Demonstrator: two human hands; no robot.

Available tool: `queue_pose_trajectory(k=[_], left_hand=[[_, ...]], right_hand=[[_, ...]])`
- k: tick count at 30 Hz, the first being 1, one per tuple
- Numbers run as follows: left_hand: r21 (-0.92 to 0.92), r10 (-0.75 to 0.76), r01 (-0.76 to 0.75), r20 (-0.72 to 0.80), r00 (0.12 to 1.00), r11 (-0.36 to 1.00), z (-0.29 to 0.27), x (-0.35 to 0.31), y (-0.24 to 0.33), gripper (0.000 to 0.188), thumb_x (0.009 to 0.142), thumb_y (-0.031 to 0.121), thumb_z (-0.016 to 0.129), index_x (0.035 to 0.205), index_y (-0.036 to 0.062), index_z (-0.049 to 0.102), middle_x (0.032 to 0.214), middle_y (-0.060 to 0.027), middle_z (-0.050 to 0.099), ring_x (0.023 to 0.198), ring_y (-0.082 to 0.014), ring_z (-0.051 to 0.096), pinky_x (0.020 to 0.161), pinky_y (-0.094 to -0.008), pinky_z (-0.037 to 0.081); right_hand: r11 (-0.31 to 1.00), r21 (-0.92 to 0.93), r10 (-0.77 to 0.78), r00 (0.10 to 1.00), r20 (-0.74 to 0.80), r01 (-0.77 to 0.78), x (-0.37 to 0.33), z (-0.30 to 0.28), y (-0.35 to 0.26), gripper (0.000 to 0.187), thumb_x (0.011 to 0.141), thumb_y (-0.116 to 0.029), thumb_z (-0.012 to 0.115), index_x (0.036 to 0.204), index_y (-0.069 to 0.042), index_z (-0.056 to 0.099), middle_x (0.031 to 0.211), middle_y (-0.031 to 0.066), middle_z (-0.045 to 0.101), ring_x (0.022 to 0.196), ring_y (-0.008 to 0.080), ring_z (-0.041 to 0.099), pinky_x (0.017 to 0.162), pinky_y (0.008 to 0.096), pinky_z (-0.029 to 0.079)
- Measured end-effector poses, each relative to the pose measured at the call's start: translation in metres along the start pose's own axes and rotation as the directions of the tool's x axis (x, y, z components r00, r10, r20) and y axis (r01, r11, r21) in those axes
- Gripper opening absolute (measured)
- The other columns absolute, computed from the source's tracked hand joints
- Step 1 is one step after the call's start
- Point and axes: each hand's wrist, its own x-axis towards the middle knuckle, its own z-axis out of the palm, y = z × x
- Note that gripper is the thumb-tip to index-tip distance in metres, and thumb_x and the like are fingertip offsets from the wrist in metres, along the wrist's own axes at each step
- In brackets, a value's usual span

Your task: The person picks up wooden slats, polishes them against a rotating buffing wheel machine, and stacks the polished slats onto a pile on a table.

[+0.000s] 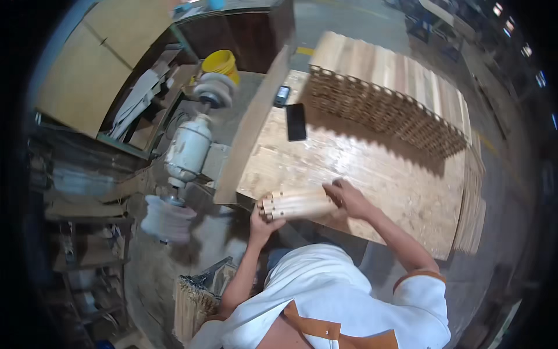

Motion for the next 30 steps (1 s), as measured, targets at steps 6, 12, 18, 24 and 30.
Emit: queue_pose_trajectory(k=[6, 12, 18, 24, 30], left_hand=[[0.742, 0.096, -0.088, 0.032, 0.995, 0.664, 0.029, 0.049, -0.032, 0.097, 0.064, 0.018, 0.086, 0.145, 0.0009, 0.035, 0.146, -0.0187, 0.043, 0.139, -0.0342, 0.035, 0.115, -0.0501, 0.025], [0.887, -0.050, -0.057, 0.090, 0.995, 0.458, 0.038, 0.048, -0.048, 0.101, 0.070, 0.007, 0.072, 0.152, 0.0000, 0.014, 0.158, -0.0191, 0.021, 0.147, -0.0386, 0.015, 0.118, -0.0556, 0.006], [0.892, -0.021, -0.041, 0.057, 0.998, 0.450, 0.049, 0.047, -0.059, 0.102, 0.072, 0.004, 0.070, 0.153, 0.0000, 0.008, 0.159, -0.0198, 0.018, 0.147, -0.0390, 0.014, 0.118, -0.0553, 0.005], [0.891, -0.083, 0.020, 0.020, 0.996, 0.453, 0.060, 0.050, -0.045, 0.102, 0.072, 0.008, 0.072, 0.152, -0.0019, 0.010, 0.158, -0.0248, 0.014, 0.147, -0.0404, 0.011, 0.118, -0.0556, 0.006], [0.938, -0.028, -0.239, 0.253, 0.967, 0.252, 0.094, 0.071, -0.014, 0.103, 0.065, 0.020, 0.080, 0.149, -0.0013, 0.025, 0.151, -0.0252, 0.029, 0.144, -0.0379, 0.020, 0.117, -0.0576, 0.008]], right_hand=[[0.987, -0.156, -0.059, 0.982, -0.178, 0.031, 0.003, 0.003, 0.066, 0.084, 0.066, -0.028, 0.079, 0.141, -0.011, 0.045, 0.130, 0.0210, 0.046, 0.122, 0.0397, 0.044, 0.105, 0.0456, 0.038], [0.987, 0.153, 0.033, 0.868, -0.495, 0.050, -0.007, 0.038, 0.077, 0.096, 0.074, -0.045, 0.073, 0.151, -0.007, 0.029, 0.154, 0.0249, 0.023, 0.143, 0.0423, 0.022, 0.120, 0.0481, 0.015], [0.975, 0.223, 0.141, 0.775, -0.617, 0.000, 0.006, 0.064, 0.076, 0.089, 0.087, -0.037, 0.063, 0.153, -0.001, 0.015, 0.158, 0.0224, 0.017, 0.146, 0.0388, 0.017, 0.121, 0.0454, 0.011], [0.968, 0.252, 0.164, 0.749, -0.643, 0.005, 0.004, 0.067, 0.077, 0.081, 0.093, -0.035, 0.056, 0.153, -0.001, 0.013, 0.159, 0.0214, 0.015, 0.146, 0.0377, 0.017, 0.120, 0.0425, 0.014], [0.850, 0.522, 0.374, 0.616, -0.693, 0.070, -0.021, 0.072, 0.083, 0.074, 0.093, -0.015, 0.059, 0.152, 0.000, 0.017, 0.156, 0.0222, 0.023, 0.145, 0.0345, 0.023, 0.118, 0.0392, 0.022]])
